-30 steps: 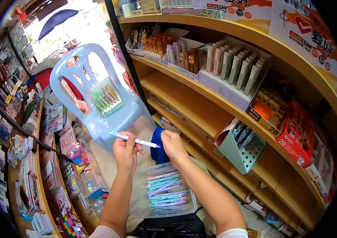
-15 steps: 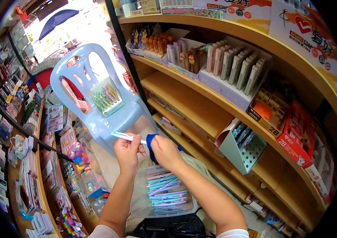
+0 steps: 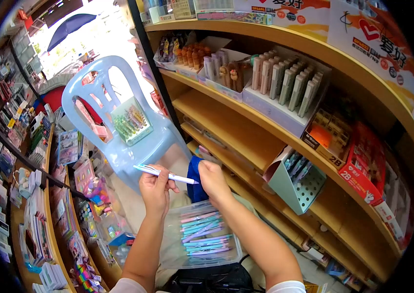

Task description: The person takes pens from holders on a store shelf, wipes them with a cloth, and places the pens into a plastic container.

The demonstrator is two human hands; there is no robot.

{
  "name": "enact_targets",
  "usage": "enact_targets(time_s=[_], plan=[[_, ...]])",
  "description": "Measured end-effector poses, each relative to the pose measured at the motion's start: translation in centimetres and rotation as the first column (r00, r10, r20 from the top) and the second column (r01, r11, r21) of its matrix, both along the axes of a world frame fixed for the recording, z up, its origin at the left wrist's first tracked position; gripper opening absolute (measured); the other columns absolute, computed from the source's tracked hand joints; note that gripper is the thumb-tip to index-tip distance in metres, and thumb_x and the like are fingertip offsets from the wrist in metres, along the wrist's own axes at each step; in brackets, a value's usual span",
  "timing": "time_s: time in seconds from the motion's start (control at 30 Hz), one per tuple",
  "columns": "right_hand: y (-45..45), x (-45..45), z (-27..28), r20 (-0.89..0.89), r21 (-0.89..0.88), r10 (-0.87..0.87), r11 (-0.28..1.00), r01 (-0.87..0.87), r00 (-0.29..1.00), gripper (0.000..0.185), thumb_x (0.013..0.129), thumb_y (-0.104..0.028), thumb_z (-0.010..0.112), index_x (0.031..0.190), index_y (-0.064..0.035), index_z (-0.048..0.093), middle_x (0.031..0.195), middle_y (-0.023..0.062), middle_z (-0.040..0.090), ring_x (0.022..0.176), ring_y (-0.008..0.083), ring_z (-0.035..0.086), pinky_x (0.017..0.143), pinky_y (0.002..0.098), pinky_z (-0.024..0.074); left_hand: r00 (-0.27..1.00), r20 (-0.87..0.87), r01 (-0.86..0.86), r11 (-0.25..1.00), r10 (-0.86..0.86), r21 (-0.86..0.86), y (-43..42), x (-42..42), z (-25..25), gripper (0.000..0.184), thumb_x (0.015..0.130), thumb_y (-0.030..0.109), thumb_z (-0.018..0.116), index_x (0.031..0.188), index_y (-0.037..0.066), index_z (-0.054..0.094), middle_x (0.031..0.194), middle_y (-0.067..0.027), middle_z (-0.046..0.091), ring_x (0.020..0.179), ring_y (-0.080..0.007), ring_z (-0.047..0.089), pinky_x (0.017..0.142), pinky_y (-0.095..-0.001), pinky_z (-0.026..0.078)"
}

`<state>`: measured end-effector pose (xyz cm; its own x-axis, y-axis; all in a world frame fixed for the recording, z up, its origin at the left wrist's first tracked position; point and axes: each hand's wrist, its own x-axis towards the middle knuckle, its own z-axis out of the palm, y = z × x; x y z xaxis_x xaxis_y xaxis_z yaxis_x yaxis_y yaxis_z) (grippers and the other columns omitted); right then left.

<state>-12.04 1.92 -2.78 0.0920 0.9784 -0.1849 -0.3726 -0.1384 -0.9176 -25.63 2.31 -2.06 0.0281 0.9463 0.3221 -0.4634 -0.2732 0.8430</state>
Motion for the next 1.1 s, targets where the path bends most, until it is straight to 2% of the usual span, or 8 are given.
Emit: enact_targets(time_s=[0.13,0.23,0.27,0.37,0.5,0.73,0.83,1.1], plan=[[-0.5,-0.1,0.3,0.038,0.057,0.125,0.99,-0.127,0.991,0.022,0.087,-0.019,0.042,0.077,-0.0048,0.055,0.065,-0.0017,0.051,0.057,0.006,0.045,0.051,0.0196,0.0374,0.999,0.023,-0.047,0.997,0.048,-0.053,0.5,0.0,-0.1,0.01,0.083,0.009,0.054,0.08,0.003,0.047,0.066,-0.0064,0.051,0.046,-0.0108,0.049,0.038,-0.0236,0.046],[-0.8,-0.5,-0.1,0.305,0.163,0.201,0.952,-0.259,0.931,0.022,0.088,-0.02,0.043,0.085,-0.0036,0.057,0.069,-0.0018,0.053,0.058,0.0042,0.046,0.052,0.0196,0.0386,0.994,0.014,-0.11,0.987,0.112,-0.113,0.8,0.1,-0.1,0.013,0.082,0.011,0.057,0.079,0.003,0.047,0.063,-0.0053,0.051,0.044,-0.0096,0.048,0.036,-0.0226,0.044],[-0.9,-1.0,0.0,0.432,0.289,0.112,0.923,-0.255,0.895,0.023,0.085,-0.018,0.043,0.073,0.0008,0.048,0.06,0.0085,0.051,0.055,0.017,0.051,0.05,0.0314,0.0388,0.991,0.012,-0.129,0.982,0.132,-0.138,0.9,0.0,-0.1,0.015,0.081,0.012,0.058,0.078,0.002,0.046,0.062,-0.0051,0.051,0.044,-0.0091,0.048,0.036,-0.0218,0.044],[-0.9,-1.2,-0.8,0.762,0.442,-0.14,0.826,-0.35,0.632,0.017,0.085,-0.014,0.042,0.08,0.0004,0.05,0.068,0.0126,0.054,0.061,0.0265,0.05,0.057,0.0334,0.0404,0.991,-0.002,-0.133,0.974,0.135,-0.185,0.9,-0.1,-0.2,0.018,0.08,0.013,0.06,0.077,0.002,0.046,0.06,-0.0049,0.051,0.042,-0.0081,0.046,0.035,-0.0202,0.042],[-1.2,-1.3,0.0,0.742,0.383,-0.103,0.876,-0.293,0.663,0.022,0.085,-0.018,0.039,0.073,-0.0002,0.045,0.066,0.0205,0.052,0.064,0.0393,0.05,0.058,0.0433,0.0384,0.995,-0.012,-0.096,0.979,0.095,-0.179,0.6,0.1,0.1,0.016,0.081,0.013,0.059,0.077,0.001,0.048,0.06,-0.0049,0.051,0.043,-0.0079,0.046,0.035,-0.019,0.039],[0.6,-0.4,-2.6,0.315,0.194,0.124,0.962,-0.192,0.941,0.028,0.086,-0.02,0.039,0.07,-0.002,0.054,0.058,0.0023,0.053,0.05,0.0095,0.048,0.046,0.0261,0.0382,0.984,-0.159,0.086,0.996,-0.08,0.032,-0.2,0.0,0.1,0.015,0.082,0.01,0.057,0.089,-0.003,0.052,0.069,-0.0065,0.054,0.054,-0.0101,0.051,0.046,-0.0208,0.044],[0.6,-0.4,-1.9,-0.031,0.015,0.219,0.976,-0.219,0.975,0.026,0.085,-0.019,0.041,0.067,-0.0042,0.054,0.058,0.0002,0.051,0.048,0.0102,0.048,0.045,0.0253,0.0387,0.972,-0.204,0.135,0.986,-0.112,0.098,-0.2,0.1,0.1,0.018,0.082,0.01,0.057,0.093,-0.004,0.052,0.076,-0.0098,0.057,0.06,-0.0119,0.052,0.05,-0.0225,0.045],[0.1,0.1,0.4,-0.175,-0.101,0.105,0.987,-0.124,0.979,0.023,0.084,-0.02,0.045,0.066,-0.007,0.052,0.058,-0.0012,0.049,0.047,0.0081,0.046,0.043,0.0228,0.0366,0.995,-0.04,0.096,0.995,-0.095,0.017,0.3,-0.3,-0.1,0.026,0.084,0.011,0.053,0.104,-0.005,0.047,0.081,-0.0119,0.059,0.062,-0.0102,0.052,0.053,-0.0218,0.047]])
